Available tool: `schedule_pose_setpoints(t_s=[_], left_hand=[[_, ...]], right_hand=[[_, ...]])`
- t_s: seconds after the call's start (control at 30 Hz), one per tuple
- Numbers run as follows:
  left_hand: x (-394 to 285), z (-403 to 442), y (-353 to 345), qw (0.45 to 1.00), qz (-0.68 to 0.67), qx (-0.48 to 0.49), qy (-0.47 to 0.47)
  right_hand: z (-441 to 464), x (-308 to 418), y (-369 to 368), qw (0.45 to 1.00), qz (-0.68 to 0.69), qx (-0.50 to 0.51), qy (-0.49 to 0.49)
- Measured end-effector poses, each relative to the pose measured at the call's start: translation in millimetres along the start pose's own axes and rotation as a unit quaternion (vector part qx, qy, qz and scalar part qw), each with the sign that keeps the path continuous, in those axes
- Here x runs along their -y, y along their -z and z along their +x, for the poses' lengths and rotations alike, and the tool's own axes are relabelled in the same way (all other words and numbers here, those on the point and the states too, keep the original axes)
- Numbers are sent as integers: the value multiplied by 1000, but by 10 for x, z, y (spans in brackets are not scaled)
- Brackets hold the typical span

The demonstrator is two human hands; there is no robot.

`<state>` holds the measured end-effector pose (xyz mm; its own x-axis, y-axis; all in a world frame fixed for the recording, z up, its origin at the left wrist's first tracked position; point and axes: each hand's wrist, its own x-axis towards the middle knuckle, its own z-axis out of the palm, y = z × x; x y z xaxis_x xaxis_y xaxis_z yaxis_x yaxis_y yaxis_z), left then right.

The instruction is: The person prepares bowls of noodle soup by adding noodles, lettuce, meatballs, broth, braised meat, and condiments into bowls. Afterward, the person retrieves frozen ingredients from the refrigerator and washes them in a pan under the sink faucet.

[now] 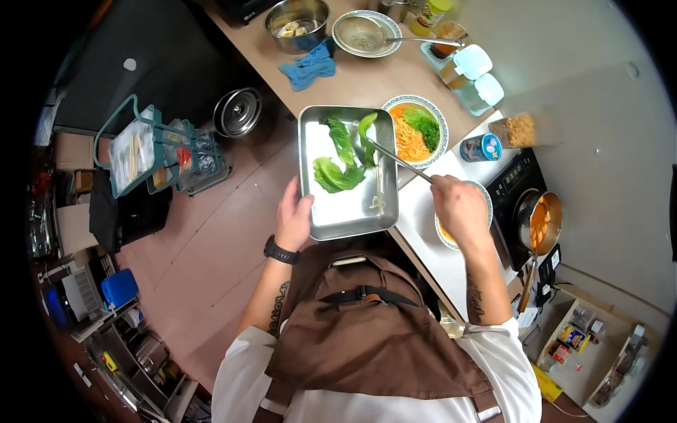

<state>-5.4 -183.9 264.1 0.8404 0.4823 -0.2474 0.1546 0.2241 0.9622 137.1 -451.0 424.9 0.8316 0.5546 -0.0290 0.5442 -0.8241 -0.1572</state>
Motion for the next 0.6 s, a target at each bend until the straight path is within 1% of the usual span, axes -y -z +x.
schedule_pose_setpoints(t_s=[0.03,0.07,0.13,0.2,0.23,0.33,0.4,0.43,0.47,0.53,0.6], left_hand=[[16,20,48,1000,12,14,1],[24,50,100,999,24,26,1],[-23,62,138,1000,-7,27,9],[-41,49,158,999,-24,23,7],[-39,44,167,1000,-26,18,0],[-22,22,213,1000,-15,13,6],[-56,-8,210,1000,-10,14,6],[-79,-26,215,1000,-7,17,10],[-103,-43,219,1000,-5,19,14],[-105,-48,227,1000,-3,16,16],[-60,-80,242,1000,1,8,15]], right_hand=[[-4,-33,163,1000,20,10,-1],[-19,-85,257,997,69,-27,-8],[-4,-203,503,997,68,1,-35],[65,-449,576,998,64,7,-25],[118,-601,567,998,53,20,-26],[409,-1086,446,992,-17,124,-35],[575,-1362,310,986,-41,151,-55],[620,-1487,240,989,-59,126,-50],[653,-1591,198,985,-97,126,-67],[620,-1496,289,978,-139,112,-104],[509,-1302,313,980,-143,99,-100]])
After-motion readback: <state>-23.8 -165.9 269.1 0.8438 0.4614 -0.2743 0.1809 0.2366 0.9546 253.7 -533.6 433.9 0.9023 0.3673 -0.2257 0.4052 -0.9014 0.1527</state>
